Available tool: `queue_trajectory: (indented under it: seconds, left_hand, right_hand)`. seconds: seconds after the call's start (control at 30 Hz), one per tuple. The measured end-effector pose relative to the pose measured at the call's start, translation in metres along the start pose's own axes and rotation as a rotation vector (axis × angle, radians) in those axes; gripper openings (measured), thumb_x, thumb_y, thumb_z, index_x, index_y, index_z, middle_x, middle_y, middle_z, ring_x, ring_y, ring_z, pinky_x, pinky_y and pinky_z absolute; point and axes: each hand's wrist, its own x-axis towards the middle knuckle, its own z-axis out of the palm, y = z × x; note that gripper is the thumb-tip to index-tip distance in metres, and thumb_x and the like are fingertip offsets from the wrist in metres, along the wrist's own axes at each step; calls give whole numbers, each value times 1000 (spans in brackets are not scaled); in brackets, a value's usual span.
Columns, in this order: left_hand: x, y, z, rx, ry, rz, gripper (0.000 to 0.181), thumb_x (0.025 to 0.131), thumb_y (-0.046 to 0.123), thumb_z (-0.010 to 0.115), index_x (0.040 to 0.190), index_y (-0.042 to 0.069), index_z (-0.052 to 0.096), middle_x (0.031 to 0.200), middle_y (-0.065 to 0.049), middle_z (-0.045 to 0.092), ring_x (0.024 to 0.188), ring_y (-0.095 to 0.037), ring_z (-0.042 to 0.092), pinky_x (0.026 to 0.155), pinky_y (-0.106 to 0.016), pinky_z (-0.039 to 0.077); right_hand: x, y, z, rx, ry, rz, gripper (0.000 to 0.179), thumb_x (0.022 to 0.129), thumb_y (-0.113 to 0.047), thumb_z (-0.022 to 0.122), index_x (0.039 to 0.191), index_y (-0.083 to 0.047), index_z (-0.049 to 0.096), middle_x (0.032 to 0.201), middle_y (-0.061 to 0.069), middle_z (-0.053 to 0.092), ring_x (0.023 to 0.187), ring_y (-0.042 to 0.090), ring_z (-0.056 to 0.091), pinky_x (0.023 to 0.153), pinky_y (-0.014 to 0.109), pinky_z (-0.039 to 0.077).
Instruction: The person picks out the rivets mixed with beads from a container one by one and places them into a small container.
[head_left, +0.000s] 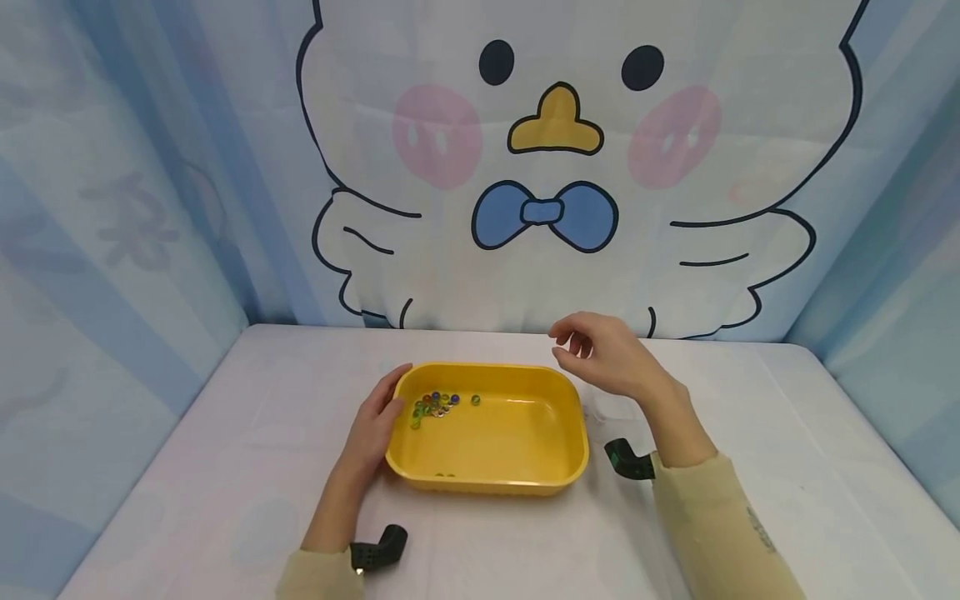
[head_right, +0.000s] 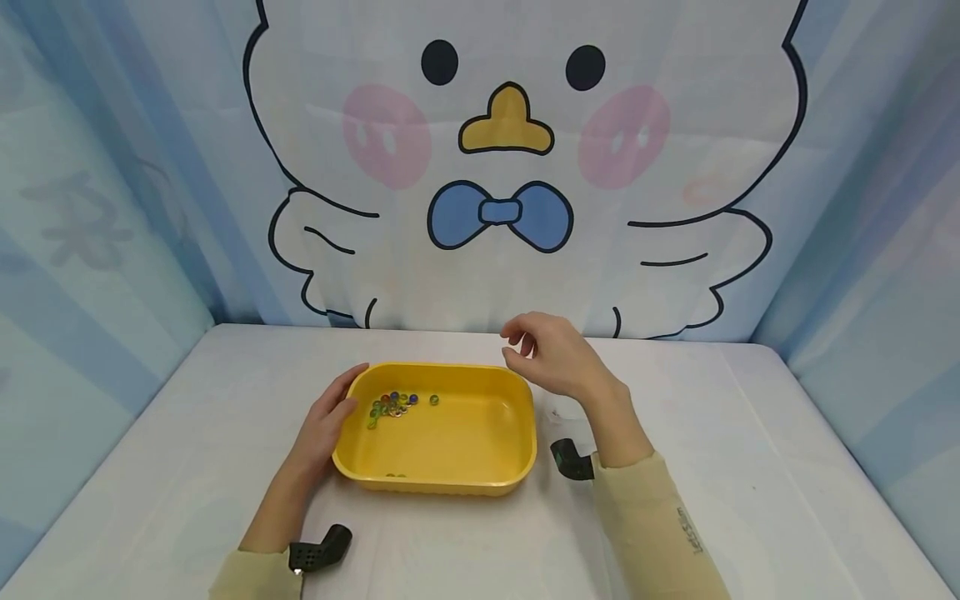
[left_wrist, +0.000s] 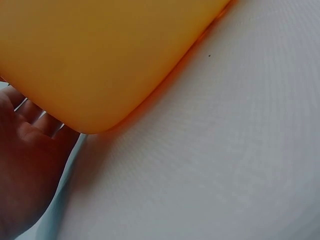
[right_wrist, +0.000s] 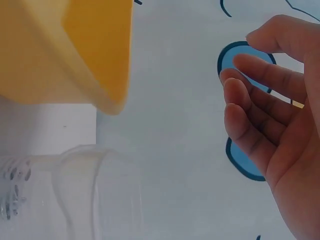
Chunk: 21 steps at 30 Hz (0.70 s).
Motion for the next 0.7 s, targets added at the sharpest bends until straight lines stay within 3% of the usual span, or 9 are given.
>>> queue_trajectory:
  seconds: [0.23,0.7]
  left_hand:
    - [0,-1,-1,-2,0,2,49,105,10,40,154,15,40,160,-9,36,146,-26,32,119,-44,24]
    - [0,0,0,-10,-6,-3,49,105,11,40,154,15,41,160,-9,35,146,-26,31,120,-44,23]
  right_hand:
    - [8,-9,-1,5,-40,0,19,91,-9,69,110,-3,70,97,4,66,83,20,56,70,31,53]
    - [28,-27,11,10,-77,-90,20,91,-12,70,110,-4,71,97,3,67,82,18,57,72,30,54]
